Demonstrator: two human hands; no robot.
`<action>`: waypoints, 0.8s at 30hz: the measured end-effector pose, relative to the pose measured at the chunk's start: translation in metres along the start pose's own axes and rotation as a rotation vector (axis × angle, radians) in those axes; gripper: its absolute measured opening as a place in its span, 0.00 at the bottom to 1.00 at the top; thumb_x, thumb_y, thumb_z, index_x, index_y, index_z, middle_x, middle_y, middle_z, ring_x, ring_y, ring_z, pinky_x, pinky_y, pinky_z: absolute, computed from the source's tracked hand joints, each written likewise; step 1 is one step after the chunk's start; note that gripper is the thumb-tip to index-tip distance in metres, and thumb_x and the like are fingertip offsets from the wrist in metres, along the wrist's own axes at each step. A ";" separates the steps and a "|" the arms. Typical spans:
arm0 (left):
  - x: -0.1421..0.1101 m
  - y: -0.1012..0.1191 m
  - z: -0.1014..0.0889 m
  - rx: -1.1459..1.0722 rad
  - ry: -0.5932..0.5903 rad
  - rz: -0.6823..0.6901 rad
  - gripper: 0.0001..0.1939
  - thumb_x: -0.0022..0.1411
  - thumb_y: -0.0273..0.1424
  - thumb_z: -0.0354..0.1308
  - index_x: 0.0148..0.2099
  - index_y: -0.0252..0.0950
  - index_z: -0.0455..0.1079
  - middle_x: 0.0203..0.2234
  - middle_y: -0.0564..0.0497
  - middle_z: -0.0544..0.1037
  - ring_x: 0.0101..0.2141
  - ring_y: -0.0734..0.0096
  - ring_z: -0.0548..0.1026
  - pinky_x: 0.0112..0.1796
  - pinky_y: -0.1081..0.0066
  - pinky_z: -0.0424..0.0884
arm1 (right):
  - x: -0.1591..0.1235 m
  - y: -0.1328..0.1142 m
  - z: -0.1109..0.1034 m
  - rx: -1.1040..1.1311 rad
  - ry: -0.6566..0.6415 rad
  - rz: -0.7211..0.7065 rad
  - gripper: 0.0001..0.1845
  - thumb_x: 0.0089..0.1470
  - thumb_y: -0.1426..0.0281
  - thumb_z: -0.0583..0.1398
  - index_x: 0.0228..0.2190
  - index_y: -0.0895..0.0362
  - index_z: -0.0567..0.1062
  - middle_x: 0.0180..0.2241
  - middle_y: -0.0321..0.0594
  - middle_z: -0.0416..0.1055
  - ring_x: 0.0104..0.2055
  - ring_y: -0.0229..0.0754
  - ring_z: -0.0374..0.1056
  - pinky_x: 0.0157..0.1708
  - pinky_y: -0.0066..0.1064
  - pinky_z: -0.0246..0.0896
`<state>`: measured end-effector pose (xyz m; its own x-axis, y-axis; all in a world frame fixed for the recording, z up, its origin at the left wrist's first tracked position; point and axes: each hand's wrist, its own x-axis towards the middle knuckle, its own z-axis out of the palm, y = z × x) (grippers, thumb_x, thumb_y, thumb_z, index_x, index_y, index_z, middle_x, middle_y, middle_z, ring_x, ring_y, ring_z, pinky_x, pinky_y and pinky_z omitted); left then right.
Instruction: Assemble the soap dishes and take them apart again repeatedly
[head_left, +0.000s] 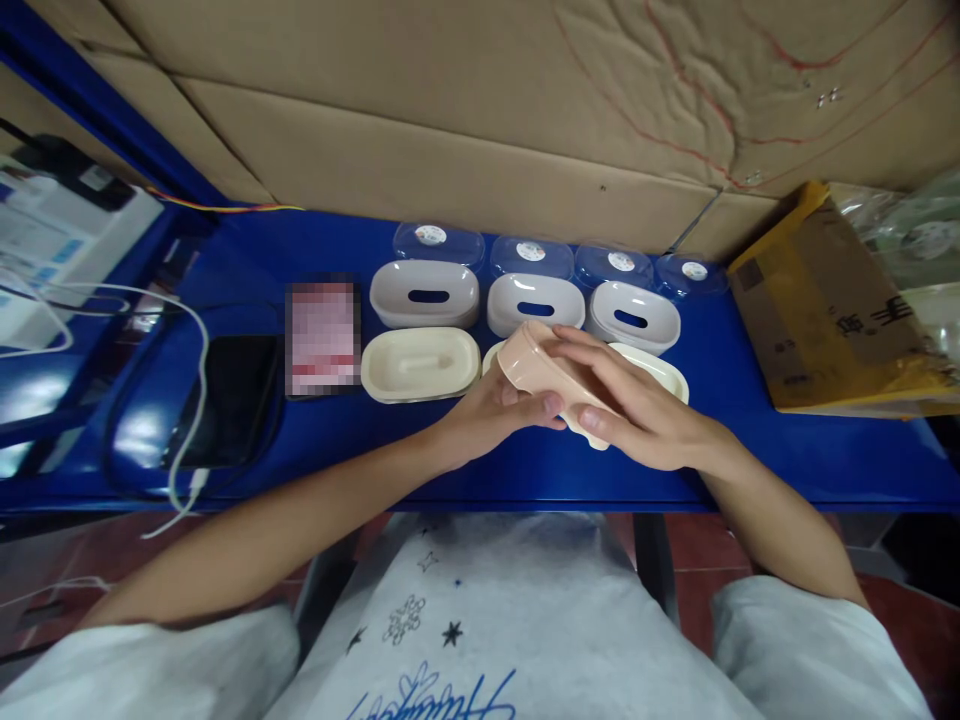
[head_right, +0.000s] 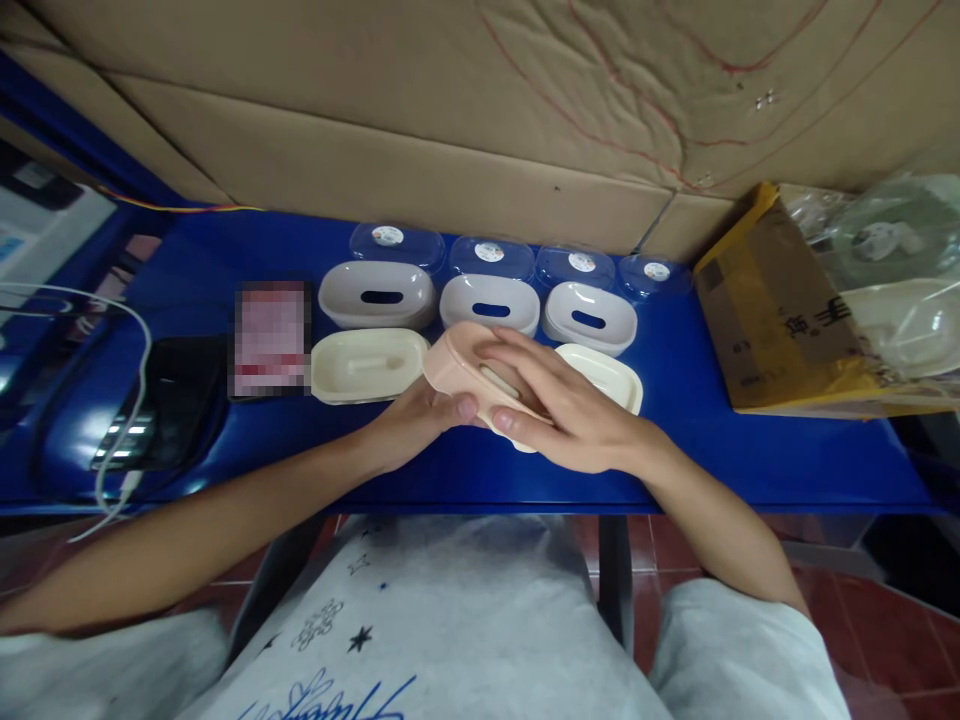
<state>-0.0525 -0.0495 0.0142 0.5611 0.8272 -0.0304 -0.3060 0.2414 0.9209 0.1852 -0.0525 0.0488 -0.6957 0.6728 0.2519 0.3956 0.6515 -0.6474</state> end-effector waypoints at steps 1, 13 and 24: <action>0.000 0.000 0.000 -0.005 0.002 0.002 0.50 0.58 0.54 0.78 0.73 0.40 0.65 0.60 0.35 0.80 0.59 0.39 0.81 0.45 0.58 0.85 | 0.000 -0.001 0.002 0.002 0.013 0.015 0.33 0.76 0.57 0.57 0.75 0.44 0.57 0.77 0.48 0.60 0.81 0.57 0.50 0.75 0.61 0.57; 0.004 -0.003 -0.006 -0.040 -0.017 0.003 0.44 0.57 0.52 0.79 0.67 0.37 0.69 0.54 0.36 0.83 0.51 0.46 0.84 0.36 0.66 0.85 | 0.000 -0.008 0.003 0.018 0.060 0.068 0.27 0.76 0.56 0.56 0.71 0.43 0.64 0.72 0.45 0.68 0.81 0.57 0.50 0.73 0.60 0.61; 0.004 -0.007 -0.010 -0.068 0.048 0.031 0.39 0.57 0.56 0.76 0.60 0.36 0.73 0.48 0.40 0.86 0.44 0.50 0.86 0.38 0.61 0.85 | -0.002 -0.007 -0.006 0.085 0.254 0.209 0.25 0.77 0.50 0.52 0.68 0.42 0.70 0.67 0.38 0.74 0.68 0.56 0.73 0.66 0.55 0.72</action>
<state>-0.0562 -0.0426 0.0038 0.5135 0.8578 -0.0227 -0.3746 0.2479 0.8935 0.1873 -0.0559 0.0567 -0.4289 0.8615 0.2718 0.4552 0.4659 -0.7588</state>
